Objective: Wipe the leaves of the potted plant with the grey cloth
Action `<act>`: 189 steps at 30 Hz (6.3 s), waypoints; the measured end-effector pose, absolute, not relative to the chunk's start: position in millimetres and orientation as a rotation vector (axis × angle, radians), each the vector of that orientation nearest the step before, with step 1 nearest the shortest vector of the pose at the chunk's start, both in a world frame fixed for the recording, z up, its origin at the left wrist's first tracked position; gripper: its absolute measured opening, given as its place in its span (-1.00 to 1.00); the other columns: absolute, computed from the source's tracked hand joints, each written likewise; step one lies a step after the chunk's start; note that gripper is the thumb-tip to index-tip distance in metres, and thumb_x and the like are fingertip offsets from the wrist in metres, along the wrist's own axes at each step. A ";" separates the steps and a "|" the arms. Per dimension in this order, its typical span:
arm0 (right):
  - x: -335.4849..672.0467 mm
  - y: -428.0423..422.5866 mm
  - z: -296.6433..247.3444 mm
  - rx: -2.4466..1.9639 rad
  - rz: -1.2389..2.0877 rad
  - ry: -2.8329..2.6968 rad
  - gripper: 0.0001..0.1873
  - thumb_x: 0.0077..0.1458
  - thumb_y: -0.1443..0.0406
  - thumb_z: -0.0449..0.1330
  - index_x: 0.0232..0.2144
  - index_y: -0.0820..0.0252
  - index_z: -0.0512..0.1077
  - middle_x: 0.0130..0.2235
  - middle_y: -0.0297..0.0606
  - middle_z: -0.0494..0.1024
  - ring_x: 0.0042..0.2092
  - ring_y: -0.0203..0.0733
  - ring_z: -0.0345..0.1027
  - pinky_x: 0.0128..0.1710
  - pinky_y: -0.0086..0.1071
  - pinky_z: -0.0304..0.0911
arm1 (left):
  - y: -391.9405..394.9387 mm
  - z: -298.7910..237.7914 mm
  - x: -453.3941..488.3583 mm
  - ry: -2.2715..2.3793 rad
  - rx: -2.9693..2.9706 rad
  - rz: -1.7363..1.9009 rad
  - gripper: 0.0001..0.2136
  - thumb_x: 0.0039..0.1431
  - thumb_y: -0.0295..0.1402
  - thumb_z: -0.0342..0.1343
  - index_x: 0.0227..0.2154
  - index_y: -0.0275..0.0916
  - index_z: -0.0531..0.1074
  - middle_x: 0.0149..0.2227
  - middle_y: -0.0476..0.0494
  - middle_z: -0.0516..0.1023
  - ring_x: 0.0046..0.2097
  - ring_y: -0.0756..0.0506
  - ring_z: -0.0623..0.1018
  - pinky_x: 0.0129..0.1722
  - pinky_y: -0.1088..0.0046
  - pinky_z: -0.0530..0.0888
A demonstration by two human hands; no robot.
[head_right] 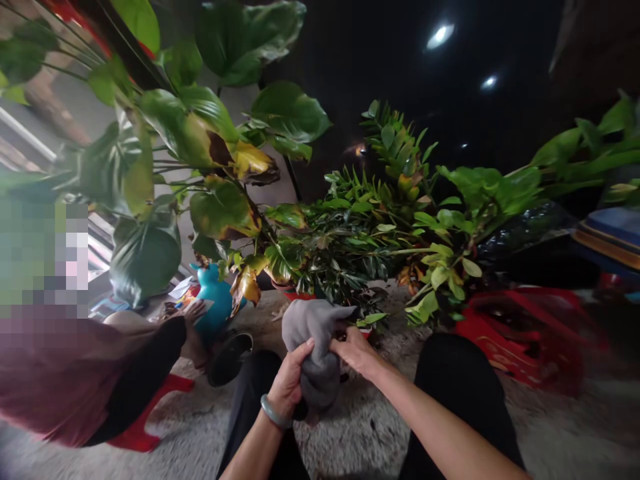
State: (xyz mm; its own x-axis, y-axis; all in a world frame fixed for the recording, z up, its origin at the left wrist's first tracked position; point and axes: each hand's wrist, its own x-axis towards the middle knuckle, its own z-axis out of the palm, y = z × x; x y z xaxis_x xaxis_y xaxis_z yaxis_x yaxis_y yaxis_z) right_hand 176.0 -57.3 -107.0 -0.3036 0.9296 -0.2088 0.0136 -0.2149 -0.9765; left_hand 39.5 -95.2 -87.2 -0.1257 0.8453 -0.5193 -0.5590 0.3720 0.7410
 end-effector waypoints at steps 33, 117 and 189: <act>179.4 -49.4 -95.5 -1.029 1.679 -1.204 -0.67 -0.36 0.11 0.43 -0.65 0.20 0.45 -0.61 -0.43 0.45 -0.46 -0.27 0.28 -0.44 -0.42 0.16 | -108.4 -86.2 41.7 1.125 0.446 1.068 -0.68 -0.54 -0.45 0.42 -0.53 -0.28 0.55 -0.58 -0.05 0.58 -0.54 -0.05 0.48 -0.44 0.42 0.44; 234.4 34.6 -108.6 -0.945 1.278 -0.266 -0.78 -0.29 0.33 0.39 -0.50 0.15 0.44 -0.66 -0.47 0.42 -0.64 -0.34 0.27 -0.63 -0.47 0.21 | -43.0 -6.9 51.1 1.171 0.836 0.744 -0.64 -0.27 -0.55 0.38 -0.28 -0.31 0.56 -0.44 -0.12 0.67 -0.37 -0.22 0.66 -0.39 0.38 0.57; 232.3 1.9 -110.9 -0.995 1.590 -0.349 -0.82 -0.19 0.33 0.40 -0.57 0.18 0.43 -0.63 -0.39 0.46 -0.67 -0.36 0.20 -0.67 -0.44 0.20 | -15.8 -5.1 5.1 1.245 0.390 1.323 -0.94 0.14 -0.52 0.12 -0.35 -0.32 0.48 -0.60 -0.03 0.58 -0.62 -0.04 0.53 -0.54 0.50 0.51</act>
State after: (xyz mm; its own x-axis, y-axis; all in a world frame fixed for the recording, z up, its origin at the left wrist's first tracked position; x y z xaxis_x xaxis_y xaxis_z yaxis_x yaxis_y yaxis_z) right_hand 232.3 1.9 -110.9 0.0313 0.9135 -0.4056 -0.6592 -0.2862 -0.6954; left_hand 5.1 -15.8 -5.1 -0.2261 0.8636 -0.4507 -0.5023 0.2931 0.8135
